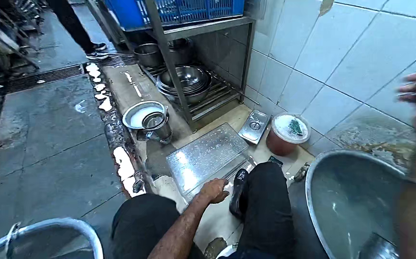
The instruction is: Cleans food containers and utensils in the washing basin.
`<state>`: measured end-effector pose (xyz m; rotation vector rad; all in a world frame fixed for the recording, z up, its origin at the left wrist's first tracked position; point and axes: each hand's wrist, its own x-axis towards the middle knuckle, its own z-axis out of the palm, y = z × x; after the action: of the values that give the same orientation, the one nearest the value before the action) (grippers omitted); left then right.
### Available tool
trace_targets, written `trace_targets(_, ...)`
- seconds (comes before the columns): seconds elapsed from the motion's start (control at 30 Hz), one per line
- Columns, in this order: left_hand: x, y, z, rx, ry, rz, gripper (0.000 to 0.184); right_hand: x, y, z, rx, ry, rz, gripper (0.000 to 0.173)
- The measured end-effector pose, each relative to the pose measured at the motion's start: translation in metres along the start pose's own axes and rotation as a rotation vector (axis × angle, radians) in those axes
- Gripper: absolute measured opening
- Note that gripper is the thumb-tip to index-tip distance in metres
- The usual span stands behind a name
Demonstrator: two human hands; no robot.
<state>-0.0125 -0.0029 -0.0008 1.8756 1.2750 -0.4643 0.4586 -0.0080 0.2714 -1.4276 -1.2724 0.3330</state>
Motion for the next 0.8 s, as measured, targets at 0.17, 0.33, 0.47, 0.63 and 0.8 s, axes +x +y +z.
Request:
trace_targets(0.17,-0.012,-0.034,-0.003,-0.102,0.104,-0.038,0.051,-0.036,0.089,0.145,-0.099,-0.223,0.031,0.02)
trace_targets(0.33,-0.019,-0.064,-0.002,-0.168,0.152,-0.078,0.05,-0.116,0.145,0.197,-0.125,-0.466,0.193,0.018)
trace_targets(0.47,-0.022,-0.089,0.002,-0.286,0.192,-0.181,0.047,-0.159,0.157,0.209,-0.082,-0.572,0.382,0.019)
trace_targets(0.63,-0.015,-0.129,0.036,-0.518,0.339,-0.333,0.046,-0.146,0.16,0.232,-0.066,-0.611,0.376,0.014)
trace_targets(0.8,0.001,-0.157,0.072,-0.777,0.537,-0.467,0.048,-0.106,0.152,0.256,-0.072,-0.668,0.342,0.014)
